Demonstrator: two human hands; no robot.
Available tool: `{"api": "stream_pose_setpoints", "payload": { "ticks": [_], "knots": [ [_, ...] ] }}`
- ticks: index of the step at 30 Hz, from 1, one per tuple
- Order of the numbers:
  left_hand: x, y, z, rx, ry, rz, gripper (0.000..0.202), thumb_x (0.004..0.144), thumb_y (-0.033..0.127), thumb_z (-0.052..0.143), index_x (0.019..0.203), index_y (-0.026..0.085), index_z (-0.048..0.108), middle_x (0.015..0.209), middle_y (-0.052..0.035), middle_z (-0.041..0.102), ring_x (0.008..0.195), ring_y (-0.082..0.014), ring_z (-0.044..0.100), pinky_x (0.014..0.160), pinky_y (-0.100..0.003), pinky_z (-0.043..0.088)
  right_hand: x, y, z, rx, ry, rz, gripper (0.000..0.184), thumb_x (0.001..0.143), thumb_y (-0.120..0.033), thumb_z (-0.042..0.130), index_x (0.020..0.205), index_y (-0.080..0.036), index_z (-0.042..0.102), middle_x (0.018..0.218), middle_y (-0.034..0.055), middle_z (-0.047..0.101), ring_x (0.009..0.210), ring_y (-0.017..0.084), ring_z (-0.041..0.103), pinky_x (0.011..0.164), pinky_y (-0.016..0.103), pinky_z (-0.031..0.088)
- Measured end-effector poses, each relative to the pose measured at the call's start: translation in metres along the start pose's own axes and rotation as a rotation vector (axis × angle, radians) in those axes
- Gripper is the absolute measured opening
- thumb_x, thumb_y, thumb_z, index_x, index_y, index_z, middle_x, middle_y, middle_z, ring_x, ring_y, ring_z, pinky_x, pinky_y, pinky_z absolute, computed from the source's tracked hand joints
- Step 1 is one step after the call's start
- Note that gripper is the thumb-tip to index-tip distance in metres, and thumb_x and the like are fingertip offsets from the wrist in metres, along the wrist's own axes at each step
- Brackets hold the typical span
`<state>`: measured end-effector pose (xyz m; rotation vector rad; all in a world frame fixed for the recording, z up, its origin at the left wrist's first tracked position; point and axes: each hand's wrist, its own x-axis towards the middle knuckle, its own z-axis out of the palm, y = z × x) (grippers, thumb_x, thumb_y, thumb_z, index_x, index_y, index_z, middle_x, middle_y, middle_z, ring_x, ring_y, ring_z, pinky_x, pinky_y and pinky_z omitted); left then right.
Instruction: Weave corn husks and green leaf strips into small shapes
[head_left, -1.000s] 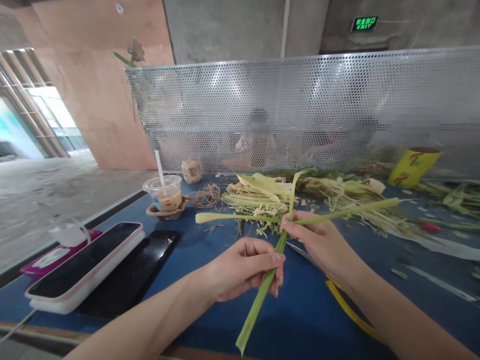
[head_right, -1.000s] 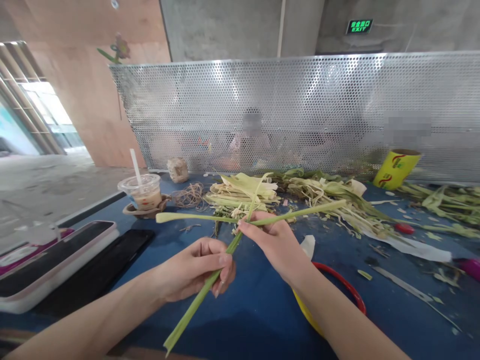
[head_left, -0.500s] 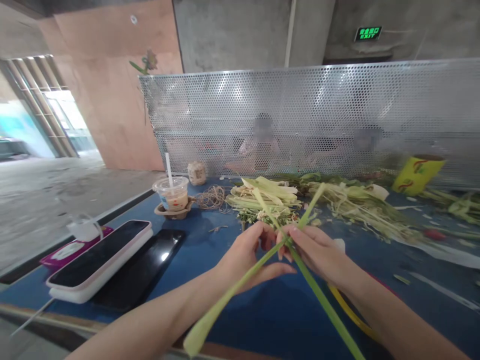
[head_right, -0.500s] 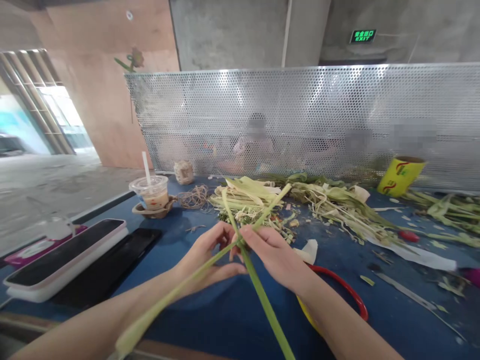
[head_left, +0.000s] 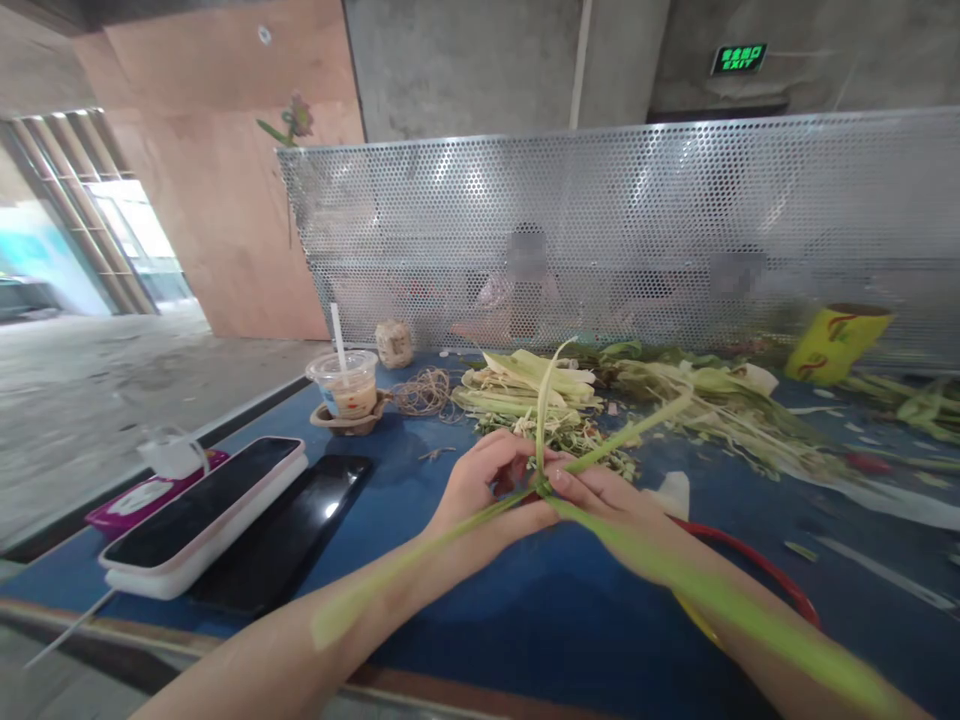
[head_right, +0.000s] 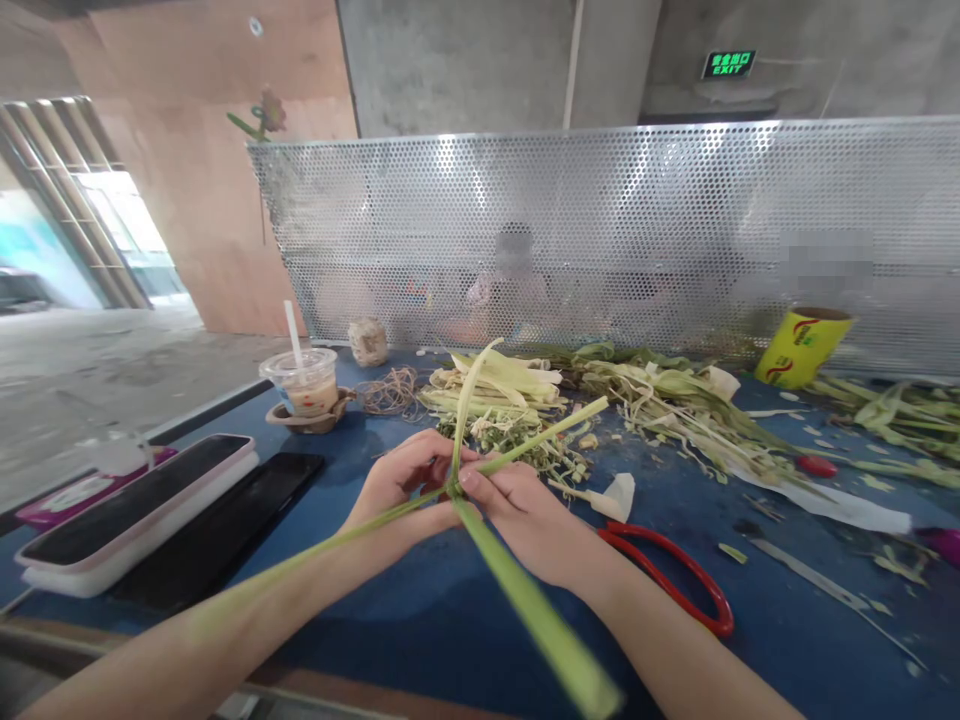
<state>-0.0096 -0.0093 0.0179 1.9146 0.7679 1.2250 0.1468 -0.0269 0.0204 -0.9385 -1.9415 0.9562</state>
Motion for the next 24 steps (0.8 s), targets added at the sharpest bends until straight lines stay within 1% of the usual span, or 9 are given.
{"api": "stream_pose_setpoints", "payload": {
  "ticks": [3, 5, 8, 11, 13, 16, 18, 20, 24],
  "knots": [
    [0.001, 0.003, 0.0, -0.244, -0.06, -0.167, 0.033, 0.059, 0.029, 0.073, 0.088, 0.015, 0.063, 0.058, 0.0044, 0.044, 0.053, -0.009, 0.047, 0.054, -0.023, 0.043, 0.001, 0.006, 0.0, -0.128, 0.048, -0.054, 0.04, 0.087, -0.043, 0.033, 0.063, -0.022, 0.057, 0.073, 0.0022, 0.059, 0.074, 0.017, 0.054, 0.071, 0.032, 0.042],
    [0.002, 0.004, 0.0, -0.331, -0.1, -0.223, 0.033, 0.058, 0.027, 0.074, 0.086, 0.014, 0.064, 0.058, 0.0033, 0.05, 0.054, -0.0099, 0.05, 0.056, -0.025, 0.045, 0.002, 0.01, 0.0, -0.229, 0.116, -0.073, 0.036, 0.088, -0.04, 0.035, 0.066, -0.022, 0.058, 0.077, 0.0028, 0.061, 0.077, 0.018, 0.054, 0.073, 0.034, 0.04],
    [0.005, 0.004, -0.002, -0.316, -0.03, -0.244, 0.025, 0.055, 0.021, 0.075, 0.077, 0.014, 0.066, 0.065, 0.0003, 0.059, 0.057, -0.0097, 0.052, 0.056, -0.023, 0.044, 0.002, 0.009, -0.003, -0.428, 0.293, -0.07, 0.027, 0.086, -0.036, 0.04, 0.072, -0.022, 0.059, 0.08, 0.0036, 0.062, 0.08, 0.02, 0.054, 0.075, 0.037, 0.036],
    [0.009, 0.001, -0.003, -0.347, 0.068, -0.218, 0.02, 0.052, 0.017, 0.076, 0.065, 0.013, 0.062, 0.076, -0.0023, 0.064, 0.061, -0.0107, 0.056, 0.057, -0.022, 0.046, -0.001, 0.003, -0.008, -0.656, 0.529, -0.059, 0.027, 0.083, -0.038, 0.044, 0.063, -0.021, 0.049, 0.061, 0.001, 0.055, 0.063, 0.017, 0.051, 0.068, 0.035, 0.035],
    [0.011, -0.001, -0.005, -0.332, 0.095, -0.215, 0.02, 0.052, 0.018, 0.075, 0.065, 0.013, 0.062, 0.074, -0.0021, 0.065, 0.059, -0.0107, 0.057, 0.055, -0.021, 0.046, -0.005, -0.002, -0.01, -0.767, 0.647, -0.166, 0.024, 0.08, -0.036, 0.05, 0.061, -0.022, 0.042, 0.055, -0.0017, 0.047, 0.055, 0.014, 0.045, 0.063, 0.032, 0.036],
    [0.012, -0.001, -0.008, -0.276, 0.018, -0.257, 0.028, 0.059, 0.02, 0.072, 0.085, 0.014, 0.064, 0.064, 0.0, 0.063, 0.048, -0.0073, 0.052, 0.042, -0.017, 0.039, -0.009, -0.007, -0.009, -0.821, 0.544, -0.39, 0.009, 0.078, -0.027, 0.053, 0.085, -0.021, 0.05, 0.068, 0.0012, 0.053, 0.063, 0.015, 0.05, 0.063, 0.03, 0.04],
    [0.012, -0.001, -0.009, -0.308, -0.085, -0.262, 0.028, 0.063, 0.022, 0.069, 0.089, 0.013, 0.063, 0.064, 0.0002, 0.063, 0.045, -0.0052, 0.048, 0.039, -0.015, 0.036, -0.009, -0.007, -0.008, -0.838, 0.395, -0.483, 0.021, 0.081, -0.024, 0.051, 0.102, -0.022, 0.051, 0.08, 0.0041, 0.059, 0.071, 0.016, 0.055, 0.066, 0.03, 0.042],
    [0.011, 0.0, -0.01, -0.423, -0.148, -0.287, 0.024, 0.064, 0.023, 0.07, 0.084, 0.012, 0.063, 0.065, 0.0002, 0.062, 0.044, -0.0045, 0.048, 0.04, -0.016, 0.038, -0.007, -0.007, -0.009, -0.847, 0.344, -0.548, 0.02, 0.083, -0.022, 0.05, 0.101, -0.025, 0.056, 0.082, 0.0036, 0.062, 0.074, 0.016, 0.057, 0.067, 0.03, 0.043],
    [0.011, -0.001, -0.006, -0.711, -0.187, -0.45, 0.023, 0.063, 0.028, 0.071, 0.076, 0.012, 0.06, 0.057, 0.0002, 0.059, 0.046, -0.0074, 0.051, 0.036, -0.016, 0.035, -0.007, -0.006, -0.009, -0.695, 0.326, -0.581, 0.022, 0.082, -0.017, 0.052, 0.101, -0.025, 0.059, 0.082, 0.003, 0.064, 0.077, 0.015, 0.059, 0.071, 0.029, 0.045]
  ]
}}
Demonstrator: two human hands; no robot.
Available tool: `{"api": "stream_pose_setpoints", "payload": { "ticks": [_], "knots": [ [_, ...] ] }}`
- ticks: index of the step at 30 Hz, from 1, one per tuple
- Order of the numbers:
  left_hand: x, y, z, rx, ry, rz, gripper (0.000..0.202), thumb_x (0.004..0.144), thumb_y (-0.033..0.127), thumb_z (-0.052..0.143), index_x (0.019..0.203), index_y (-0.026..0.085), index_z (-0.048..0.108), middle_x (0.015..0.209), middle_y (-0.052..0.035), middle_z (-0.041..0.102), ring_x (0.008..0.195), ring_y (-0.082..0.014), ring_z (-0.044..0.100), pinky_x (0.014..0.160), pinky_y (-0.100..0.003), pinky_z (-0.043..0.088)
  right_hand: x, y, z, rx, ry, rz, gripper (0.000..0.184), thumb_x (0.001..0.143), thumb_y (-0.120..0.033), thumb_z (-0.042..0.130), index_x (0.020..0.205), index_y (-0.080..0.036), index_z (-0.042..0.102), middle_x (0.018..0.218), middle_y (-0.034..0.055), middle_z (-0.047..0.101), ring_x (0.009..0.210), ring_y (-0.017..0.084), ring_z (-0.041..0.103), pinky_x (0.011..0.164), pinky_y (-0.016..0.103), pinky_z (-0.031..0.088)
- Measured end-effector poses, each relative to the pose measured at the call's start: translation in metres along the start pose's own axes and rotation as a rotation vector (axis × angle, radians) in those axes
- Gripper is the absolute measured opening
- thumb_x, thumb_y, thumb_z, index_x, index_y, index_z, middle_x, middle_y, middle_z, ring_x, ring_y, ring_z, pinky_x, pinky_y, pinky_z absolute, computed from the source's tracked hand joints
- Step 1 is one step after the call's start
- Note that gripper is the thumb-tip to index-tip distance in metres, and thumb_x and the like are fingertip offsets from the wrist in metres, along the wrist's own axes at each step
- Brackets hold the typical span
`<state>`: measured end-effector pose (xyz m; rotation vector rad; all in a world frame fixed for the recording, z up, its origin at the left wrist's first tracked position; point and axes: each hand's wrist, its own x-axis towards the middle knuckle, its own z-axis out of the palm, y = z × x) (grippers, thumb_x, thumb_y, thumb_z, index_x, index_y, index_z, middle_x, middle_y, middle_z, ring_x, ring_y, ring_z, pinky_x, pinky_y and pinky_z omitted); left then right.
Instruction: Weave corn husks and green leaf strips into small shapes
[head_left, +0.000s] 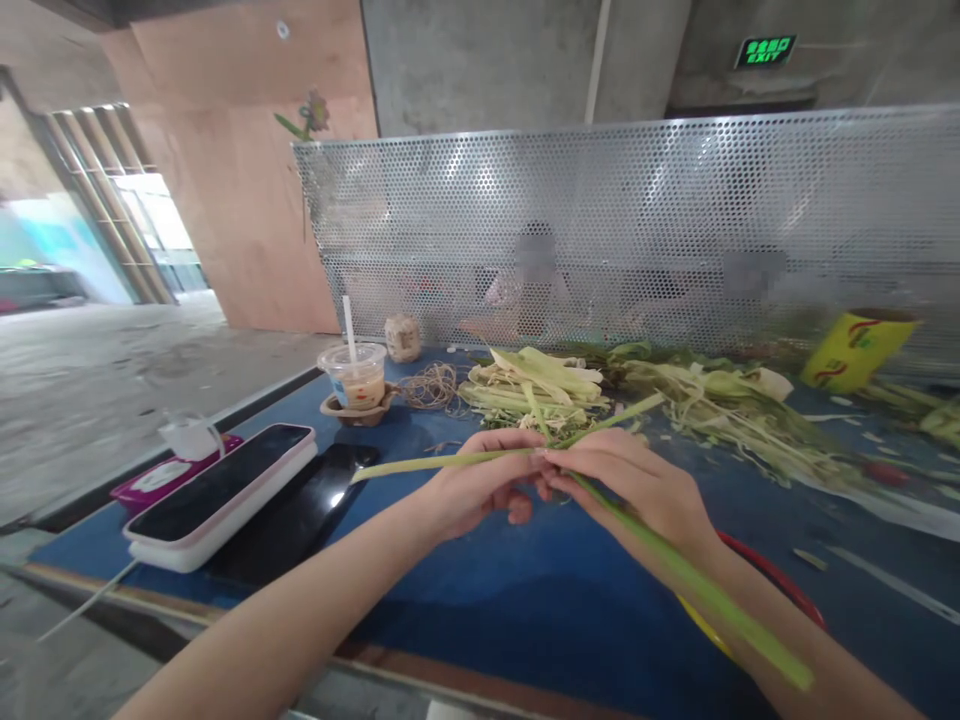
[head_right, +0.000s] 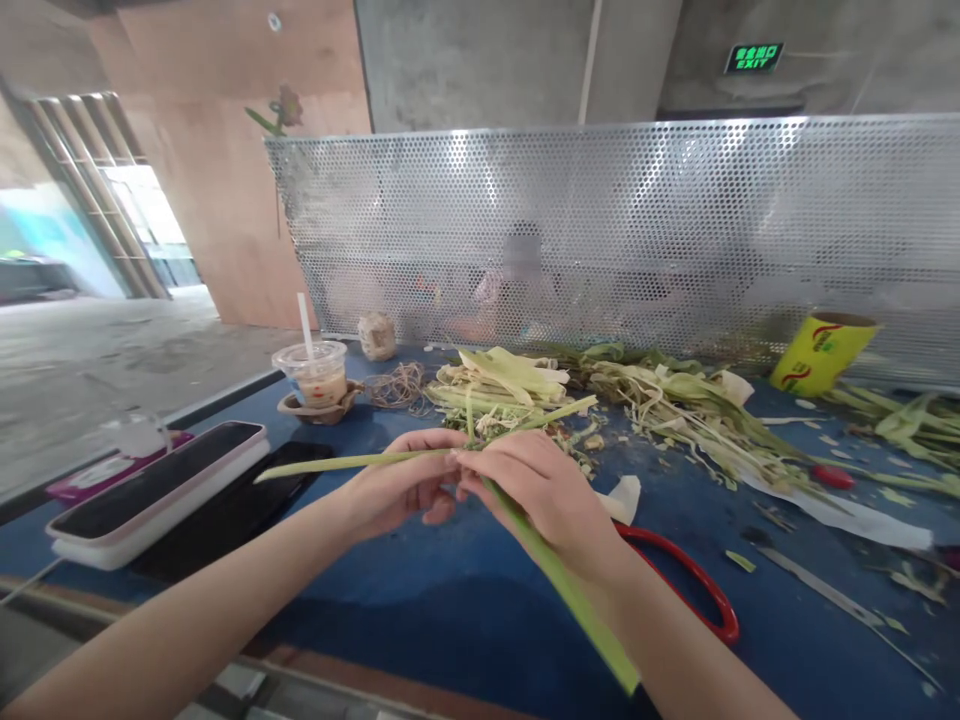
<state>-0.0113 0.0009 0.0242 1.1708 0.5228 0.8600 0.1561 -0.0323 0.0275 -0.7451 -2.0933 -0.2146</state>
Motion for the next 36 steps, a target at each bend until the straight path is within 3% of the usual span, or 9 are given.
{"api": "stream_pose_setpoints", "payload": {
  "ticks": [5, 8, 11, 15, 19, 24, 27, 32, 36],
  "knots": [
    [0.0, 0.0, 0.002, -0.007, -0.002, -0.047, 0.022, 0.068, 0.03, 0.067, 0.07, 0.011, 0.058, 0.057, -0.0015, 0.062, 0.041, -0.006, 0.053, 0.032, -0.013, 0.031, -0.004, 0.0, 0.001, 0.068, -0.003, 0.033, 0.026, 0.081, -0.018, 0.054, 0.105, -0.026, 0.056, 0.088, 0.0035, 0.064, 0.082, 0.016, 0.059, 0.071, 0.029, 0.046],
    [-0.001, 0.002, 0.001, 0.043, -0.02, -0.037, 0.02, 0.072, 0.03, 0.062, 0.071, 0.011, 0.057, 0.062, -0.0046, 0.066, 0.047, -0.0138, 0.062, 0.026, -0.013, 0.028, -0.004, 0.003, -0.001, -0.007, 0.003, -0.031, 0.021, 0.081, -0.019, 0.054, 0.1, -0.026, 0.059, 0.085, 0.0026, 0.065, 0.079, 0.016, 0.058, 0.072, 0.03, 0.044],
    [-0.001, 0.004, 0.0, 0.088, -0.01, -0.027, 0.017, 0.074, 0.027, 0.059, 0.072, 0.01, 0.058, 0.068, -0.0092, 0.068, 0.06, -0.0217, 0.067, 0.026, -0.014, 0.035, 0.0, 0.006, -0.008, -0.135, 0.012, -0.096, 0.015, 0.079, -0.02, 0.057, 0.091, -0.027, 0.064, 0.083, 0.0026, 0.065, 0.086, 0.018, 0.056, 0.077, 0.034, 0.041],
    [-0.002, 0.006, -0.002, 0.144, 0.021, -0.022, 0.02, 0.072, 0.024, 0.061, 0.08, 0.006, 0.061, 0.082, -0.0161, 0.069, 0.073, -0.0267, 0.067, 0.03, -0.017, 0.042, 0.006, 0.007, -0.014, -0.117, -0.083, 0.023, 0.01, 0.08, -0.025, 0.054, 0.084, -0.026, 0.064, 0.105, 0.0044, 0.062, 0.099, 0.022, 0.055, 0.084, 0.04, 0.036],
    [-0.002, 0.009, -0.003, 0.162, 0.079, -0.012, 0.022, 0.069, 0.025, 0.064, 0.081, 0.007, 0.062, 0.076, -0.0141, 0.069, 0.071, -0.0251, 0.067, 0.031, -0.016, 0.042, 0.007, 0.006, -0.011, 0.007, -0.134, 0.137, 0.011, 0.081, -0.028, 0.053, 0.087, -0.025, 0.062, 0.099, 0.0037, 0.065, 0.093, 0.02, 0.059, 0.082, 0.037, 0.039],
    [0.0, 0.01, 0.0, 0.063, 0.206, -0.026, 0.021, 0.061, 0.02, 0.071, 0.077, 0.01, 0.063, 0.069, -0.007, 0.068, 0.06, -0.0174, 0.065, 0.032, -0.015, 0.041, 0.003, 0.004, -0.002, -0.075, -0.104, 0.061, 0.015, 0.082, -0.022, 0.052, 0.09, -0.029, 0.063, 0.1, 0.0042, 0.062, 0.094, 0.02, 0.058, 0.083, 0.039, 0.036],
    [0.001, 0.01, 0.0, 0.033, 0.224, -0.018, 0.024, 0.058, 0.017, 0.073, 0.078, 0.009, 0.064, 0.069, -0.0059, 0.068, 0.056, -0.0148, 0.064, 0.033, -0.016, 0.04, 0.003, 0.003, -0.001, -0.077, -0.088, 0.046, 0.016, 0.08, -0.021, 0.055, 0.091, -0.029, 0.064, 0.097, 0.0045, 0.061, 0.092, 0.02, 0.057, 0.081, 0.038, 0.038],
    [0.001, 0.01, -0.001, 0.071, 0.2, -0.008, 0.023, 0.059, 0.014, 0.072, 0.08, 0.007, 0.064, 0.061, -0.0055, 0.066, 0.053, -0.0135, 0.063, 0.032, -0.014, 0.036, 0.006, 0.001, -0.005, 0.17, -0.065, 0.244, 0.01, 0.077, -0.026, 0.058, 0.082, -0.025, 0.067, 0.091, 0.0041, 0.061, 0.085, 0.017, 0.059, 0.074, 0.03, 0.047],
    [0.001, 0.009, -0.002, 0.143, 0.17, 0.028, 0.025, 0.06, 0.013, 0.071, 0.083, 0.006, 0.065, 0.066, -0.0066, 0.068, 0.055, -0.0144, 0.063, 0.034, -0.016, 0.041, 0.007, 0.002, -0.005, 0.39, -0.067, 0.611, 0.01, 0.076, -0.031, 0.059, 0.076, -0.023, 0.065, 0.086, 0.0036, 0.065, 0.083, 0.019, 0.061, 0.069, 0.031, 0.05]
  ]
}}
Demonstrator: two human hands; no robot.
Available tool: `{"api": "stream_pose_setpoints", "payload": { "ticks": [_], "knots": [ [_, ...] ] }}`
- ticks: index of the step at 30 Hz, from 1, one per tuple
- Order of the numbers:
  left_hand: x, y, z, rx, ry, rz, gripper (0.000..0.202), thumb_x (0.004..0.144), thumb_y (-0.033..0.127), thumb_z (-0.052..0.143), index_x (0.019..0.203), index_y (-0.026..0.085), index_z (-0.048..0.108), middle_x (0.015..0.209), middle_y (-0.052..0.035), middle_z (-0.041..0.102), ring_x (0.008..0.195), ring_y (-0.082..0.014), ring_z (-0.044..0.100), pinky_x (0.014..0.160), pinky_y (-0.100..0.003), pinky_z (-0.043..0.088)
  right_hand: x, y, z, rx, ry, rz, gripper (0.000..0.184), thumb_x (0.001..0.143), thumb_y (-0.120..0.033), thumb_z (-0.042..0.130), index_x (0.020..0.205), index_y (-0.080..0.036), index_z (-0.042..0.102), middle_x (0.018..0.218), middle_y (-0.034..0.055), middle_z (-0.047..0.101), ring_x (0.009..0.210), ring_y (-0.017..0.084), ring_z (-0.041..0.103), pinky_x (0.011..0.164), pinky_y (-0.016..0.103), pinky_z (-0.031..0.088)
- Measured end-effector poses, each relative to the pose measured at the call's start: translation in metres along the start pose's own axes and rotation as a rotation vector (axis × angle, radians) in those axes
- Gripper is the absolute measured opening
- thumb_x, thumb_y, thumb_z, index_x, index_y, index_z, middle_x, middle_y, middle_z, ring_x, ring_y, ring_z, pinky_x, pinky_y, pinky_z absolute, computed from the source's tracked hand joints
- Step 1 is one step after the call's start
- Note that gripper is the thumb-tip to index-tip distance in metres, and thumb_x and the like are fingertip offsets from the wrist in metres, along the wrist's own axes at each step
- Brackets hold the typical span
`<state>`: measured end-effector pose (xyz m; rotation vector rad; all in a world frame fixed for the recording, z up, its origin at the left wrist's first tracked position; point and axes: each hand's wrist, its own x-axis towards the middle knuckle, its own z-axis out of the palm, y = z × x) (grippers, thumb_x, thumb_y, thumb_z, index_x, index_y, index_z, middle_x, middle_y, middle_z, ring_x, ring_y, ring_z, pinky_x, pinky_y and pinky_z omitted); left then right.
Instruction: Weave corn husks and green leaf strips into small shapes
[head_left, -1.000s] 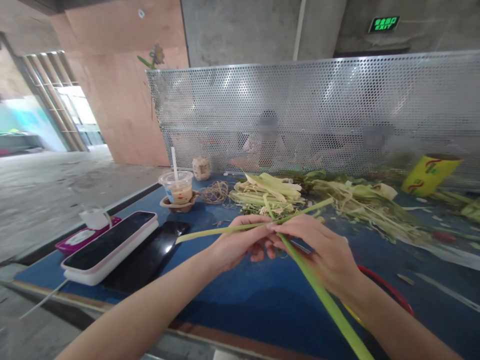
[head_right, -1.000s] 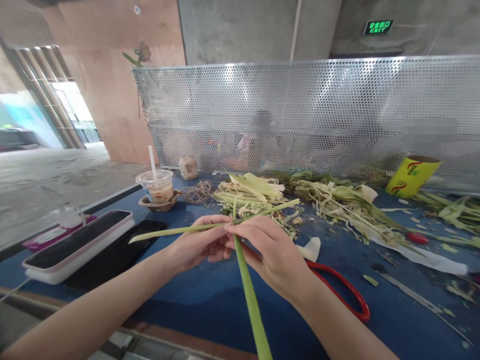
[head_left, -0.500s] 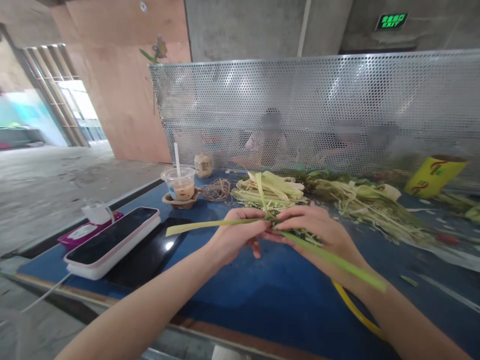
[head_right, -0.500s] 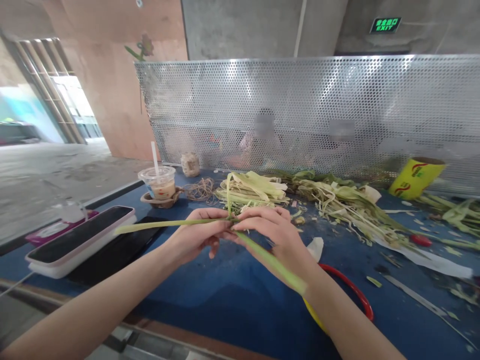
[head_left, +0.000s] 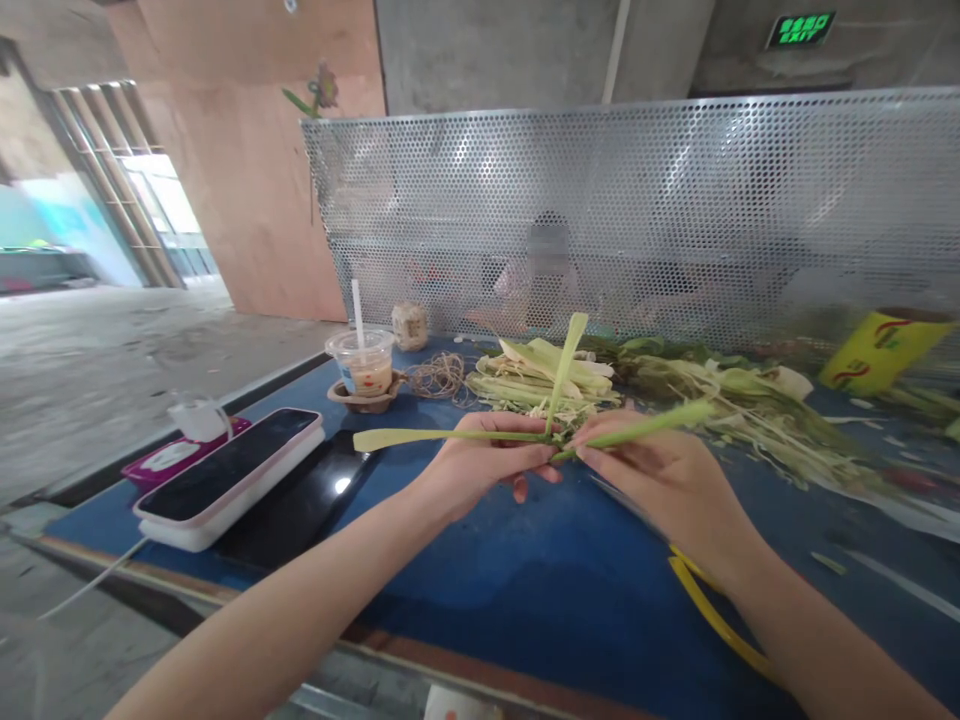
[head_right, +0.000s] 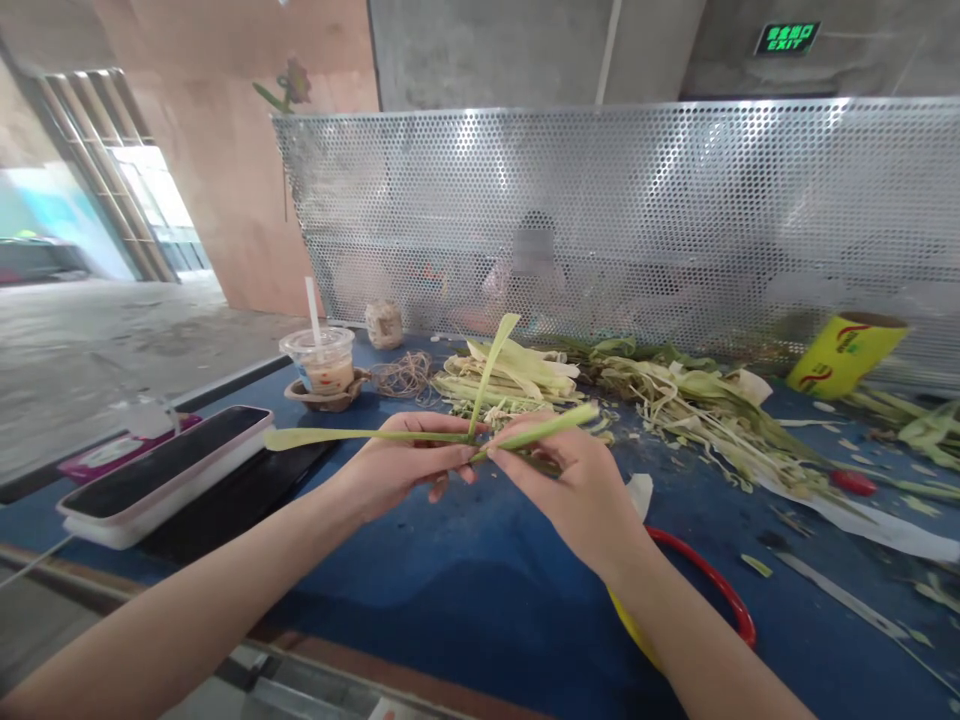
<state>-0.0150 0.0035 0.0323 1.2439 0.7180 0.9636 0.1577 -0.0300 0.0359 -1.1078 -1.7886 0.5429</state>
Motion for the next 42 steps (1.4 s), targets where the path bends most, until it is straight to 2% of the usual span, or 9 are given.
{"api": "stream_pose_setpoints", "payload": {
  "ticks": [4, 15, 18, 20, 23, 25, 28, 32, 42],
  "knots": [
    [0.001, -0.002, 0.0, 0.121, -0.025, 0.088, 0.027, 0.065, 0.015, 0.068, 0.092, 0.01, 0.066, 0.075, -0.0073, 0.069, 0.067, -0.0189, 0.067, 0.038, -0.018, 0.047, 0.002, 0.005, 0.001, 0.123, 0.015, 0.254, 0.02, 0.072, -0.036, 0.062, 0.084, -0.02, 0.063, 0.072, 0.0033, 0.066, 0.066, 0.017, 0.062, 0.052, 0.026, 0.048],
    [0.005, -0.011, 0.004, 0.026, 0.054, 0.074, 0.022, 0.059, 0.015, 0.072, 0.079, 0.009, 0.065, 0.053, -0.0008, 0.064, 0.052, -0.0136, 0.062, 0.033, -0.016, 0.043, 0.004, 0.008, 0.004, 0.193, -0.085, 0.384, 0.025, 0.074, -0.042, 0.058, 0.069, -0.018, 0.054, 0.056, -0.0005, 0.062, 0.038, 0.011, 0.054, 0.038, 0.024, 0.042],
    [0.005, -0.007, 0.002, -0.024, 0.082, -0.031, 0.018, 0.058, 0.011, 0.071, 0.074, 0.007, 0.065, 0.047, 0.0009, 0.06, 0.042, -0.0089, 0.056, 0.037, -0.017, 0.048, 0.003, 0.012, 0.001, -0.17, 0.035, 0.188, 0.031, 0.074, -0.045, 0.056, 0.058, -0.02, 0.048, 0.049, -0.0019, 0.056, 0.041, 0.012, 0.054, 0.041, 0.024, 0.039],
    [0.006, -0.005, -0.001, -0.064, 0.104, -0.101, 0.014, 0.059, 0.009, 0.07, 0.072, 0.006, 0.066, 0.046, 0.0008, 0.059, 0.04, -0.0068, 0.054, 0.043, -0.018, 0.051, 0.002, 0.015, -0.002, -0.538, 0.123, -0.128, 0.035, 0.076, -0.041, 0.056, 0.051, -0.02, 0.043, 0.045, -0.0026, 0.05, 0.041, 0.011, 0.048, 0.041, 0.024, 0.034],
    [0.007, -0.005, -0.004, -0.116, 0.122, -0.194, 0.004, 0.062, 0.007, 0.068, 0.065, 0.005, 0.065, 0.045, -0.0001, 0.059, 0.039, -0.0058, 0.054, 0.046, -0.016, 0.051, 0.001, 0.016, -0.006, -0.841, 0.044, -0.697, 0.028, 0.082, -0.027, 0.051, 0.055, -0.019, 0.051, 0.05, -0.0013, 0.051, 0.049, 0.011, 0.047, 0.049, 0.026, 0.034],
    [0.008, -0.005, -0.005, -0.148, 0.099, -0.244, 0.002, 0.065, 0.005, 0.065, 0.064, 0.005, 0.064, 0.046, -0.0002, 0.058, 0.038, -0.0054, 0.054, 0.046, -0.014, 0.051, 0.002, 0.016, -0.009, -0.856, -0.025, -0.886, 0.015, 0.083, -0.017, 0.048, 0.074, -0.018, 0.06, 0.064, 0.001, 0.06, 0.06, 0.013, 0.052, 0.059, 0.028, 0.038],
    [0.008, -0.003, -0.007, -0.185, 0.083, -0.295, 0.004, 0.069, 0.004, 0.061, 0.068, 0.004, 0.066, 0.045, 0.0, 0.058, 0.038, -0.0046, 0.054, 0.044, -0.011, 0.049, 0.004, 0.018, -0.015, -0.798, -0.116, -0.871, 0.024, 0.085, -0.013, 0.044, 0.103, -0.018, 0.059, 0.089, 0.0039, 0.064, 0.081, 0.015, 0.055, 0.074, 0.03, 0.041],
    [0.008, 0.001, -0.01, -0.218, 0.062, -0.298, 0.008, 0.07, 0.004, 0.059, 0.067, 0.004, 0.066, 0.045, 0.0002, 0.057, 0.037, -0.0039, 0.054, 0.043, -0.009, 0.048, 0.006, 0.022, -0.022, -0.775, -0.182, -0.815, 0.032, 0.087, -0.012, 0.04, 0.112, -0.022, 0.055, 0.103, 0.0033, 0.063, 0.091, 0.016, 0.055, 0.079, 0.03, 0.041],
    [0.005, -0.004, -0.002, -0.069, 0.028, -0.186, 0.005, 0.061, 0.007, 0.067, 0.066, 0.005, 0.066, 0.047, -0.0009, 0.06, 0.04, -0.0064, 0.054, 0.045, -0.018, 0.052, -0.001, 0.011, -0.01, -0.675, 0.082, -0.773, 0.016, 0.077, -0.02, 0.06, 0.092, -0.027, 0.064, 0.085, 0.0014, 0.064, 0.081, 0.017, 0.053, 0.074, 0.033, 0.038]
  ]
}}
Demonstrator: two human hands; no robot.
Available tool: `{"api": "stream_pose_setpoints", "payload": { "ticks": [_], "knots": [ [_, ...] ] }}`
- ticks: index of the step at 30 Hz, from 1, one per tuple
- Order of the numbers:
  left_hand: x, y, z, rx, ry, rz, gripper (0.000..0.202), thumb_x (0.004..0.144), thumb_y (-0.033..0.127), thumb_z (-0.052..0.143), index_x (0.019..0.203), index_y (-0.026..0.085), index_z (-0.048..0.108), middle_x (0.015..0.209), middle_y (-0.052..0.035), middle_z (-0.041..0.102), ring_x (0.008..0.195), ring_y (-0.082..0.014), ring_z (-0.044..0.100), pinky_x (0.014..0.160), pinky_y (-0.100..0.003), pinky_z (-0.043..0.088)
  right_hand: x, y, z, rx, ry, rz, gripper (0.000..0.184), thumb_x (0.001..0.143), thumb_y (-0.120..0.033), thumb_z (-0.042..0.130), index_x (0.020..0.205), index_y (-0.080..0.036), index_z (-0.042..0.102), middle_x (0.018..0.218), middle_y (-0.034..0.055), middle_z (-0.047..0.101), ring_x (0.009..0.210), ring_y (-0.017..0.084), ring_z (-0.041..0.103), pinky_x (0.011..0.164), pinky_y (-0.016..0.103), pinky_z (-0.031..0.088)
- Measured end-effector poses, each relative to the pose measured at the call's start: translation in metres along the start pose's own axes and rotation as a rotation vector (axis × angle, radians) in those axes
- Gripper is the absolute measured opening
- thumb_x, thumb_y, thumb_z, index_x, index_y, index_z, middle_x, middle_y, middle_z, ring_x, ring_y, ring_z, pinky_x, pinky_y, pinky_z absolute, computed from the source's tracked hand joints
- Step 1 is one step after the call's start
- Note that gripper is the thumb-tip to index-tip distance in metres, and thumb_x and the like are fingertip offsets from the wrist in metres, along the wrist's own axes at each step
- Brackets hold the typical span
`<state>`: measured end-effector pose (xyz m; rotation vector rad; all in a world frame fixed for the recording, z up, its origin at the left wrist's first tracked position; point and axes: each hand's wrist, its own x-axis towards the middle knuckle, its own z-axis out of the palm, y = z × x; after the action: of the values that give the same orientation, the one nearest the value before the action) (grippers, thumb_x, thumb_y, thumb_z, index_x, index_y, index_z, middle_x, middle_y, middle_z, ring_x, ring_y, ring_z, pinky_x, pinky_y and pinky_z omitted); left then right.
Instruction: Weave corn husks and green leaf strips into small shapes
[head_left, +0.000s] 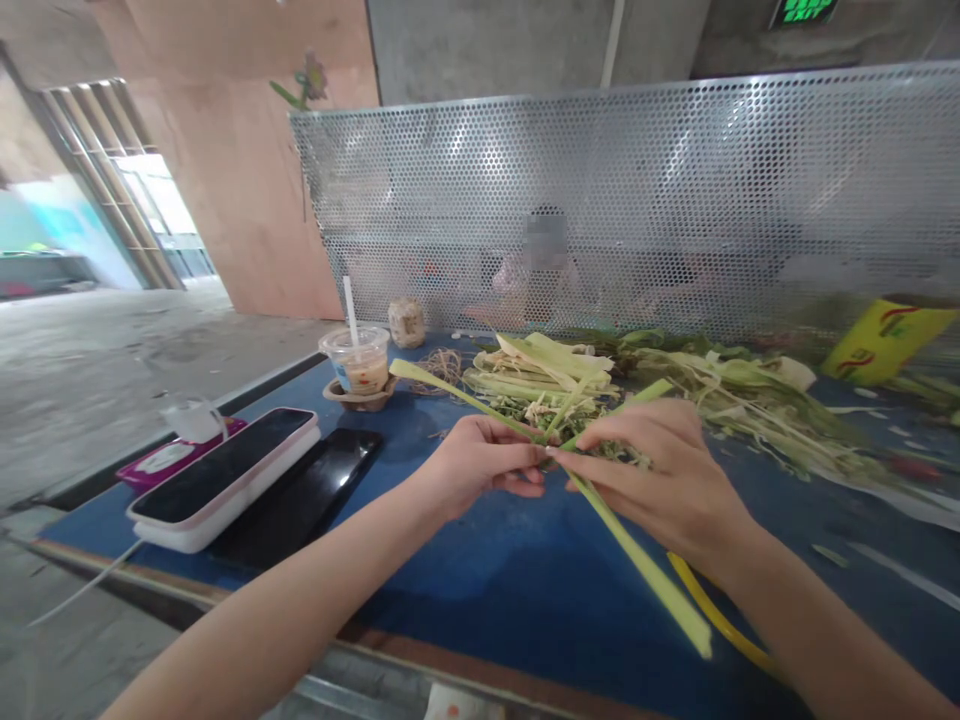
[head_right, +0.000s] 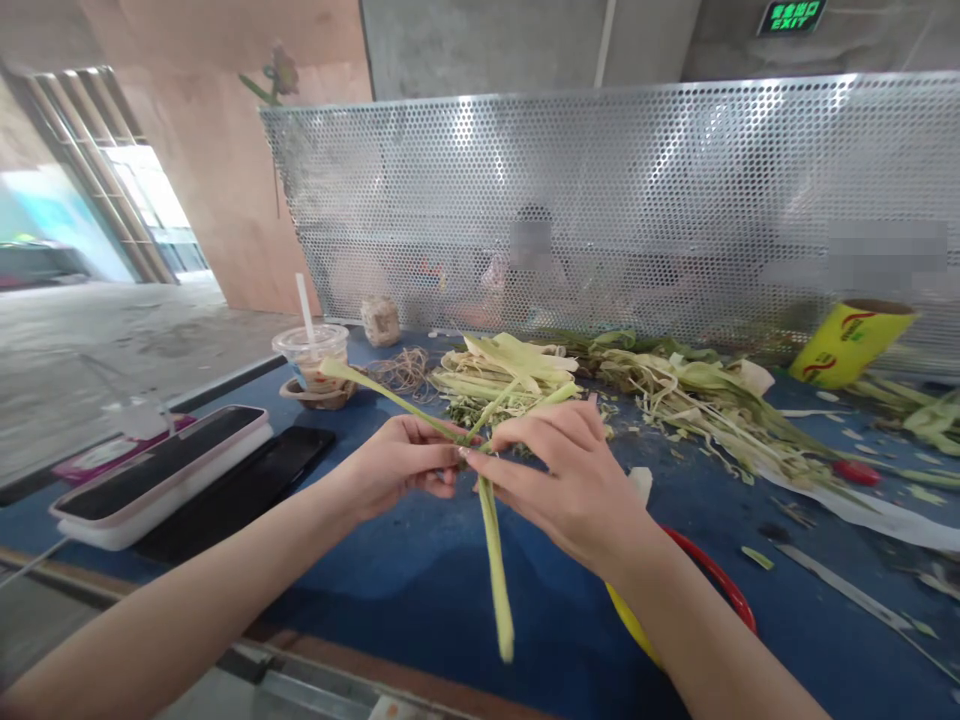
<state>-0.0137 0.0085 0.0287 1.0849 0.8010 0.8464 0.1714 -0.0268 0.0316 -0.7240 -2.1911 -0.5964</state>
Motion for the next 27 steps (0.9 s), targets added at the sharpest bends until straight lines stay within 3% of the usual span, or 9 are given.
{"api": "stream_pose_setpoints", "payload": {
  "ticks": [3, 6, 10, 15, 19, 23, 27],
  "knots": [
    [0.0, -0.003, 0.0, 0.025, -0.035, 0.019, 0.009, 0.059, 0.009, 0.069, 0.067, 0.006, 0.066, 0.048, 0.0004, 0.059, 0.041, -0.006, 0.054, 0.045, -0.019, 0.053, 0.003, -0.005, 0.002, 0.072, 0.035, 0.216, 0.006, 0.074, -0.028, 0.063, 0.077, -0.022, 0.063, 0.079, 0.0017, 0.064, 0.08, 0.018, 0.052, 0.073, 0.034, 0.038],
    [0.001, -0.005, 0.0, 0.072, -0.048, 0.031, 0.011, 0.06, 0.01, 0.069, 0.069, 0.006, 0.067, 0.049, -0.0001, 0.06, 0.043, -0.0065, 0.055, 0.046, -0.019, 0.053, 0.004, -0.008, 0.006, 0.1, -0.029, 0.402, 0.011, 0.074, -0.032, 0.063, 0.07, -0.022, 0.061, 0.067, 0.0006, 0.062, 0.073, 0.018, 0.052, 0.067, 0.034, 0.037],
    [-0.002, -0.004, 0.001, 0.147, -0.086, 0.052, 0.008, 0.063, 0.011, 0.067, 0.07, 0.006, 0.067, 0.048, 0.0002, 0.06, 0.044, -0.0073, 0.056, 0.048, -0.019, 0.054, 0.004, -0.008, 0.008, 0.131, -0.135, 0.544, 0.018, 0.076, -0.035, 0.06, 0.063, -0.022, 0.061, 0.063, -0.0012, 0.06, 0.064, 0.016, 0.052, 0.067, 0.035, 0.035],
    [-0.007, -0.002, 0.005, 0.182, -0.144, 0.085, 0.007, 0.066, 0.012, 0.065, 0.071, 0.007, 0.067, 0.048, 0.0015, 0.058, 0.045, -0.0065, 0.055, 0.048, -0.02, 0.055, 0.006, -0.005, 0.011, 0.411, -0.187, 0.784, 0.024, 0.074, -0.039, 0.059, 0.06, -0.02, 0.055, 0.057, -0.0021, 0.055, 0.054, 0.012, 0.05, 0.052, 0.026, 0.039],
    [-0.008, -0.001, 0.005, 0.168, -0.198, 0.083, 0.012, 0.068, 0.019, 0.066, 0.069, 0.008, 0.067, 0.051, 0.0016, 0.056, 0.047, -0.0061, 0.052, 0.048, -0.022, 0.055, 0.003, -0.004, 0.017, 0.565, -0.083, 0.821, 0.022, 0.073, -0.04, 0.059, 0.076, -0.019, 0.053, 0.061, -0.0018, 0.053, 0.055, 0.012, 0.051, 0.048, 0.023, 0.042],
    [-0.007, -0.002, 0.005, 0.132, -0.191, 0.066, 0.022, 0.069, 0.03, 0.065, 0.067, 0.008, 0.065, 0.05, 0.0027, 0.051, 0.042, -0.0052, 0.048, 0.04, -0.02, 0.05, 0.002, -0.005, 0.019, 0.43, 0.047, 0.725, 0.015, 0.073, -0.031, 0.06, 0.078, -0.021, 0.052, 0.067, -0.0009, 0.054, 0.06, 0.013, 0.053, 0.055, 0.025, 0.045],
    [-0.006, -0.004, 0.006, 0.123, -0.189, 0.074, 0.021, 0.071, 0.03, 0.064, 0.067, 0.009, 0.063, 0.05, 0.0041, 0.048, 0.036, -0.0024, 0.042, 0.032, -0.015, 0.037, 0.002, -0.008, 0.019, 0.358, 0.09, 0.669, 0.015, 0.073, -0.03, 0.06, 0.082, -0.021, 0.052, 0.076, 0.0008, 0.058, 0.071, 0.016, 0.058, 0.065, 0.029, 0.048]
  ]
}}
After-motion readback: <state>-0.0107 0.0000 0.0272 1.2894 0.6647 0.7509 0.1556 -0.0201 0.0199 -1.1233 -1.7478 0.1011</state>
